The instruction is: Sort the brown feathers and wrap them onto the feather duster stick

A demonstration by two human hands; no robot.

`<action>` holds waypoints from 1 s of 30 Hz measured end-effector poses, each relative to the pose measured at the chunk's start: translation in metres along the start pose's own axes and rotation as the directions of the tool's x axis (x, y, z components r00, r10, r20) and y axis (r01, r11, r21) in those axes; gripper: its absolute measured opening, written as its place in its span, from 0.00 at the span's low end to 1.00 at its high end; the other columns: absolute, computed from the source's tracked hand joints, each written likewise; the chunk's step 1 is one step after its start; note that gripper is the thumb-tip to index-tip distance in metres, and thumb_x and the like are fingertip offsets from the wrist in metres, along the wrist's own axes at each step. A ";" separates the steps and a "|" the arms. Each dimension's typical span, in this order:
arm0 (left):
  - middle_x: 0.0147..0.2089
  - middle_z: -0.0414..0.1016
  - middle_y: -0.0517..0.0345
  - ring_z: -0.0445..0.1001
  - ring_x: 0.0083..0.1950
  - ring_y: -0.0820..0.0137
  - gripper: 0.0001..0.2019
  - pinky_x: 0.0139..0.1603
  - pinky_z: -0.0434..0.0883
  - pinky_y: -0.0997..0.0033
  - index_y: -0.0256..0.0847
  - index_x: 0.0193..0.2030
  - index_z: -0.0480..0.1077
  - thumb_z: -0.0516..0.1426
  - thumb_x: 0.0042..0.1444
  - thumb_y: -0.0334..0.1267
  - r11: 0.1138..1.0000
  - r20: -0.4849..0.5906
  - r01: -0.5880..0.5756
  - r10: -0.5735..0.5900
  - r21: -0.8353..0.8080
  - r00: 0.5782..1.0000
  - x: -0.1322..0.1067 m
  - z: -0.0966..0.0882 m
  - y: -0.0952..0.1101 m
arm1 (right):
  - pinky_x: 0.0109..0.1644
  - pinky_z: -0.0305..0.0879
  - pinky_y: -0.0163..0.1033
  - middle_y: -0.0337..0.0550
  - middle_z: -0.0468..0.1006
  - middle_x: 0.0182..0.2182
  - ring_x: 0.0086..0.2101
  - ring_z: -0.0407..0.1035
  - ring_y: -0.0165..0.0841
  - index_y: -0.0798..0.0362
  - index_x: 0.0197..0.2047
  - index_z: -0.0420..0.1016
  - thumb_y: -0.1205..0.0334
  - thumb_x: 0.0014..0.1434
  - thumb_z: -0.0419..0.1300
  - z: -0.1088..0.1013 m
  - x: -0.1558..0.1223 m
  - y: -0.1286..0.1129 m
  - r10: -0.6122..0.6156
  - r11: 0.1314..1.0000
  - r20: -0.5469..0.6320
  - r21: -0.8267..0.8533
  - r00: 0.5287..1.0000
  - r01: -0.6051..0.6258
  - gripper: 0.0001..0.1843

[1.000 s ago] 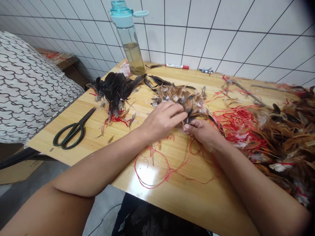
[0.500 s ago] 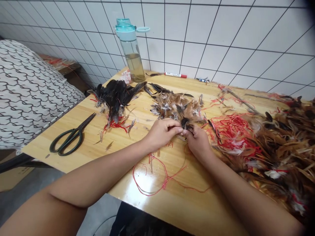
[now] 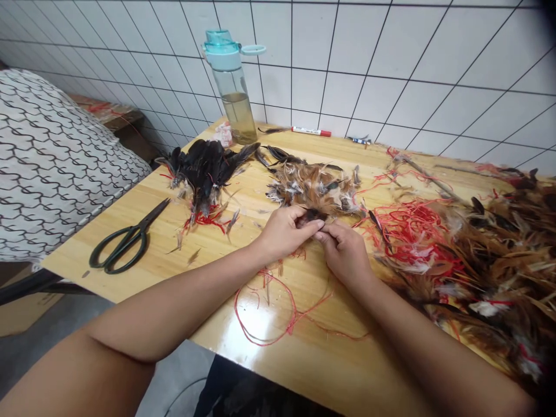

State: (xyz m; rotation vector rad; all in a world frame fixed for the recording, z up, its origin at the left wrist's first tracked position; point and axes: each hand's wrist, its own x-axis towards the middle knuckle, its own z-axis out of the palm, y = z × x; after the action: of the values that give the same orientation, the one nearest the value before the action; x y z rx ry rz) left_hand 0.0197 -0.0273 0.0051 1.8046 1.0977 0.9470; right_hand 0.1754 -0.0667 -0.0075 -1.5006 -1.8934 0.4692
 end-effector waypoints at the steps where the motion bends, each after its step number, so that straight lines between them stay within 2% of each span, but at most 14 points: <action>1: 0.28 0.74 0.57 0.70 0.29 0.73 0.12 0.31 0.68 0.74 0.34 0.29 0.74 0.59 0.56 0.41 1.000 0.022 0.000 0.000 0.003 1.000 0.001 -0.003 0.000 | 0.38 0.62 0.38 0.43 0.76 0.28 0.32 0.68 0.34 0.51 0.29 0.75 0.62 0.61 0.55 -0.001 0.001 0.001 0.019 0.997 0.005 0.079 1.000 -0.019 0.11; 3: 0.33 0.77 0.55 0.74 0.34 0.71 0.10 0.35 0.71 0.72 0.34 0.33 0.76 0.59 0.55 0.40 0.999 0.062 -0.023 0.026 -0.037 0.998 0.003 -0.007 0.000 | 0.38 0.63 0.38 0.42 0.76 0.28 0.32 0.68 0.33 0.51 0.28 0.75 0.61 0.59 0.56 -0.003 0.004 0.001 0.066 0.974 0.032 0.214 0.997 -0.071 0.10; 6: 0.39 0.79 0.52 0.77 0.40 0.68 0.09 0.43 0.74 0.69 0.35 0.38 0.77 0.60 0.55 0.39 0.989 0.113 -0.042 0.058 -0.139 0.992 0.004 -0.009 0.001 | 0.36 0.61 0.37 0.40 0.72 0.24 0.29 0.66 0.32 0.51 0.25 0.71 0.59 0.58 0.57 -0.005 0.006 0.002 0.100 0.944 0.076 0.309 0.992 -0.119 0.11; 11: 0.38 0.79 0.53 0.76 0.39 0.69 0.08 0.43 0.74 0.67 0.35 0.39 0.76 0.60 0.57 0.38 0.980 0.160 -0.048 0.080 -0.193 0.984 0.005 -0.012 -0.001 | 0.36 0.59 0.37 0.40 0.70 0.24 0.29 0.64 0.32 0.51 0.24 0.70 0.58 0.57 0.55 -0.008 0.007 0.005 0.108 0.930 0.049 0.347 0.993 -0.118 0.12; 13: 0.37 0.77 0.54 0.75 0.37 0.70 0.07 0.41 0.73 0.68 0.35 0.40 0.75 0.60 0.57 0.36 0.991 0.142 -0.098 0.111 -0.096 0.984 0.006 -0.015 -0.004 | 0.37 0.58 0.38 0.40 0.70 0.25 0.30 0.63 0.32 0.51 0.25 0.71 0.57 0.57 0.55 -0.010 0.009 0.009 0.133 0.917 0.013 0.378 0.991 -0.129 0.12; 15: 0.38 0.76 0.54 0.73 0.38 0.71 0.06 0.42 0.71 0.68 0.36 0.41 0.76 0.60 0.57 0.33 0.975 0.144 -0.202 0.188 0.091 0.972 0.008 -0.017 -0.008 | 0.37 0.58 0.38 0.39 0.68 0.25 0.29 0.62 0.31 0.52 0.27 0.71 0.55 0.57 0.55 -0.012 0.011 0.015 0.197 0.894 -0.036 0.418 0.980 -0.165 0.12; 17: 0.41 0.75 0.52 0.72 0.41 0.69 0.07 0.46 0.70 0.66 0.37 0.42 0.77 0.60 0.56 0.30 0.897 0.209 -0.334 0.282 0.289 0.937 0.008 -0.017 -0.013 | 0.35 0.57 0.38 0.37 0.67 0.24 0.28 0.60 0.31 0.52 0.27 0.71 0.54 0.57 0.55 -0.014 0.014 0.022 0.273 0.874 -0.082 0.437 0.959 -0.211 0.12; 19: 0.43 0.75 0.51 0.70 0.44 0.66 0.08 0.50 0.68 0.63 0.38 0.44 0.77 0.59 0.58 0.31 0.804 0.290 -0.429 0.330 0.413 0.898 0.008 -0.015 -0.016 | 0.35 0.56 0.38 0.37 0.67 0.23 0.27 0.60 0.31 0.52 0.28 0.71 0.54 0.58 0.54 -0.015 0.015 0.026 0.301 0.876 -0.111 0.424 0.947 -0.229 0.12; 21: 0.43 0.75 0.51 0.68 0.45 0.65 0.08 0.51 0.67 0.63 0.38 0.45 0.76 0.58 0.60 0.32 0.751 0.334 -0.463 0.334 0.471 0.881 0.008 -0.012 -0.017 | 0.36 0.58 0.38 0.38 0.68 0.24 0.28 0.61 0.31 0.52 0.28 0.71 0.56 0.58 0.54 -0.014 0.016 0.028 0.267 0.901 -0.123 0.383 0.956 -0.203 0.12; 25: 0.41 0.74 0.51 0.65 0.43 0.65 0.07 0.49 0.65 0.65 0.38 0.38 0.74 0.54 0.63 0.32 0.697 0.364 -0.483 0.327 0.531 0.872 0.008 -0.010 -0.013 | 0.38 0.60 0.38 0.38 0.69 0.24 0.29 0.62 0.32 0.52 0.26 0.72 0.57 0.58 0.54 -0.013 0.014 0.024 0.176 0.951 -0.136 0.277 0.975 -0.134 0.12; 30: 0.38 0.73 0.51 0.65 0.41 0.65 0.09 0.47 0.64 0.65 0.37 0.36 0.69 0.49 0.64 0.31 0.688 0.308 -0.480 0.369 0.544 0.877 0.008 -0.017 -0.006 | 0.37 0.60 0.38 0.39 0.69 0.24 0.28 0.62 0.32 0.52 0.26 0.72 0.58 0.57 0.54 -0.013 0.014 0.023 0.142 0.968 -0.149 0.229 0.979 -0.105 0.12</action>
State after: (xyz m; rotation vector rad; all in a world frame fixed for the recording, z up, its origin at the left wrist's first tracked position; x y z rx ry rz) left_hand 0.0055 -0.0142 0.0077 2.7191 0.9402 0.6982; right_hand 0.1992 -0.0489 -0.0099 -1.4674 -1.5718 0.5743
